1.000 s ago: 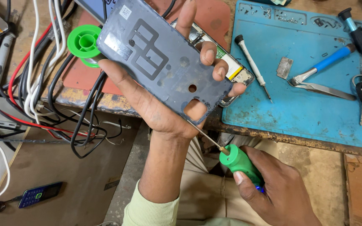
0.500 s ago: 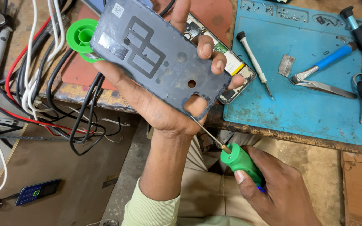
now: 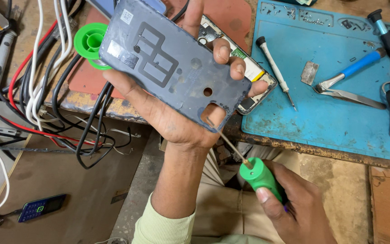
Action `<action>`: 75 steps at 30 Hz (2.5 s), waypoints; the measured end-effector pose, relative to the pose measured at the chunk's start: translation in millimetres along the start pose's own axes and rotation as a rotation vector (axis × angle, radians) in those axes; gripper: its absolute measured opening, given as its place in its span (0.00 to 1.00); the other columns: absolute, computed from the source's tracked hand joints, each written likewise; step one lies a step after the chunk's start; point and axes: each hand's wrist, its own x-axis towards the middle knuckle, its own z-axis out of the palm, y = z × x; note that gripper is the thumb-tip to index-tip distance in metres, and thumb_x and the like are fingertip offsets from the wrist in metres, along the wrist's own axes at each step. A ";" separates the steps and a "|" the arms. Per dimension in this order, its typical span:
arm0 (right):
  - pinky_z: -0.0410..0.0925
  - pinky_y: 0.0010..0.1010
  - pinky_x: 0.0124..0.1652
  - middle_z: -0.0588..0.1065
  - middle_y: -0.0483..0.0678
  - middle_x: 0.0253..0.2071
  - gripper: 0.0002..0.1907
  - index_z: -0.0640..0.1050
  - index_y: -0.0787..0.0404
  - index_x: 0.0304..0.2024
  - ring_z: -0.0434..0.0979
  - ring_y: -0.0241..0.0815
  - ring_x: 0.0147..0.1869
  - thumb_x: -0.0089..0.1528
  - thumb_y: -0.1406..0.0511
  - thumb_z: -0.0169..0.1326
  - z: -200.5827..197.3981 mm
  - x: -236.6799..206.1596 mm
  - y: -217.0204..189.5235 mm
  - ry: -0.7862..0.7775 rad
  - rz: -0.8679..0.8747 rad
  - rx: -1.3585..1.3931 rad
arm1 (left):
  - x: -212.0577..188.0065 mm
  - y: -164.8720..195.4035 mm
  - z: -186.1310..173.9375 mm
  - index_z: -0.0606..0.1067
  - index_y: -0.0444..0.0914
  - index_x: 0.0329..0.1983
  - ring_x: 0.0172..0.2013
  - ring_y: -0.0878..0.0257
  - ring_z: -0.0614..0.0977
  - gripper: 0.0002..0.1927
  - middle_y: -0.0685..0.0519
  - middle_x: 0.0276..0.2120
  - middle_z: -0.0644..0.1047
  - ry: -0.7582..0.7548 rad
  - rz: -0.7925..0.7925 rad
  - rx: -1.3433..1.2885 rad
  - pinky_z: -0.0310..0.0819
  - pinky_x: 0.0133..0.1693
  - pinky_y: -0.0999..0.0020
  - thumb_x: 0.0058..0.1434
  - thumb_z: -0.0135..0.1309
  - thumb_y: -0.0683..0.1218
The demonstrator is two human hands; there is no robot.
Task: The person uses a metal prying tool to separate the back cover of a white smartphone, then removes the cover to expose the internal components. The person then uses a green soldering iron to heat the edges of the removed back cover, likely to soften adhesive.
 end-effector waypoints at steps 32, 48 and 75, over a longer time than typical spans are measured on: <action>0.73 0.33 0.35 0.79 0.53 0.33 0.27 0.77 0.63 0.54 0.79 0.45 0.35 0.61 0.52 0.51 8.9 10.8 -13.3 0.004 -0.007 -0.047 | 0.5 -1.6 -4.9 0.37 0.40 0.78 0.49 0.45 0.81 0.68 0.38 0.48 0.77 -0.151 0.073 -0.059 0.66 0.57 0.26 0.54 0.35 0.92; 0.72 0.35 0.47 0.78 0.55 0.47 0.32 0.72 0.67 0.68 0.76 0.46 0.46 0.66 0.55 0.50 -6.3 -11.1 12.5 -0.097 0.075 0.218 | -3.2 -6.1 -7.0 0.42 0.47 0.78 0.54 0.44 0.77 0.64 0.40 0.50 0.76 -0.110 0.165 -0.053 0.64 0.59 0.25 0.53 0.38 0.91; 0.74 0.35 0.41 0.80 0.59 0.44 0.30 0.73 0.67 0.61 0.82 0.47 0.45 0.62 0.55 0.54 6.4 6.6 -5.7 0.089 -0.048 -0.040 | -1.0 -3.2 -5.6 0.42 0.43 0.78 0.50 0.43 0.77 0.64 0.38 0.48 0.72 -0.092 0.161 -0.050 0.75 0.53 0.34 0.55 0.40 0.89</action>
